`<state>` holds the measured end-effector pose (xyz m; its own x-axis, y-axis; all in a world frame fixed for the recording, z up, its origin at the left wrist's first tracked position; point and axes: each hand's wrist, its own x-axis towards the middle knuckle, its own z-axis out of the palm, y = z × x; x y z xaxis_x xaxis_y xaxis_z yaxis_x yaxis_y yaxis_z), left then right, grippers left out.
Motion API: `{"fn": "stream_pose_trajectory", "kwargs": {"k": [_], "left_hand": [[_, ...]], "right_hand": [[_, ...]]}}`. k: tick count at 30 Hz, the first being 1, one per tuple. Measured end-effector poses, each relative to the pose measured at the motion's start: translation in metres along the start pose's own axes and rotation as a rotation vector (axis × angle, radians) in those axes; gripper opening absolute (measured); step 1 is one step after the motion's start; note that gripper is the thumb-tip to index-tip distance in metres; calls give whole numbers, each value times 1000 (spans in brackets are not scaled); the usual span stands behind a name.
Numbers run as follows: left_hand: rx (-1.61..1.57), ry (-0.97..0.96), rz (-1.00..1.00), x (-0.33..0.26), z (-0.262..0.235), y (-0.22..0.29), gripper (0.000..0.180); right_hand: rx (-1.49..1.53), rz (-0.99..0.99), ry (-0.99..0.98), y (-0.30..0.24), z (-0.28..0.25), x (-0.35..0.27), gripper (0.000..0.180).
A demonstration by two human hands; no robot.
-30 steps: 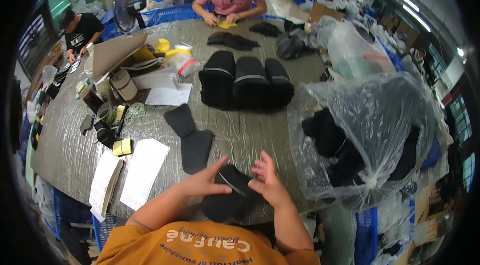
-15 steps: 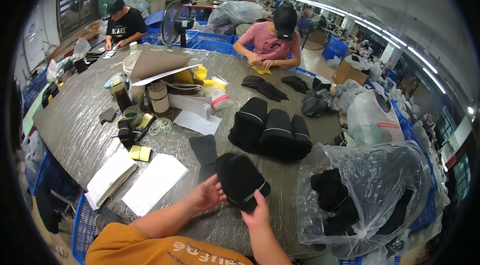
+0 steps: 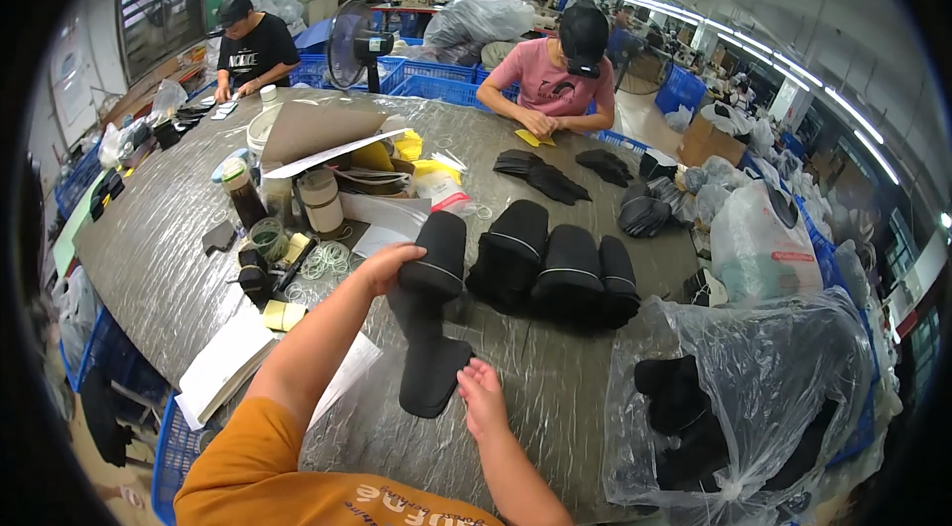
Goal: The recorder sorts through a stack of black fabric shoe components and applies white labels to them.
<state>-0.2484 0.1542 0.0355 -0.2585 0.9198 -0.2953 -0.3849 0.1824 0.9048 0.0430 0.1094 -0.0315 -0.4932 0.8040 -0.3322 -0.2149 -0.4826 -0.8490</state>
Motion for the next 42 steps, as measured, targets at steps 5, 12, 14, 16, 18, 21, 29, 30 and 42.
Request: {"fn": "stream_pose_trajectory", "kwargs": {"k": [5, 12, 14, 16, 18, 21, 29, 30, 42], "left_hand": [[-46, 79, -148, 49, -13, -4, 35], [-89, 145, -261, 87, -21, -26, 36], [-90, 221, -224, 79, -5, -21, 41], [15, 276, -201, 84, -7, -24, 44], [118, 345, -171, 82, -16, -23, 47], [203, 335, -26, 68, -16, -18, 51], [1334, 338, -57, -21, -14, -32, 51], [1335, 361, -18, -29, -14, -35, 51], [-174, -190, -65, -97, -33, -51, 26]], "right_hand": [[154, 2, -15, 11, -10, -6, 34], [89, -17, -53, 18, -12, -9, 27], [75, -19, -46, 18, -15, -8, 28], [59, -14, -54, 18, -14, -7, 28], [-3, -18, -55, 18, -9, -6, 28], [-29, -70, -46, 17, -11, -8, 33], [-1094, -342, 190, -10, 29, -8, 77], [-1299, -302, 196, -12, 37, -6, 86], [-727, -105, -14, -5, -5, 5, 73]]}}
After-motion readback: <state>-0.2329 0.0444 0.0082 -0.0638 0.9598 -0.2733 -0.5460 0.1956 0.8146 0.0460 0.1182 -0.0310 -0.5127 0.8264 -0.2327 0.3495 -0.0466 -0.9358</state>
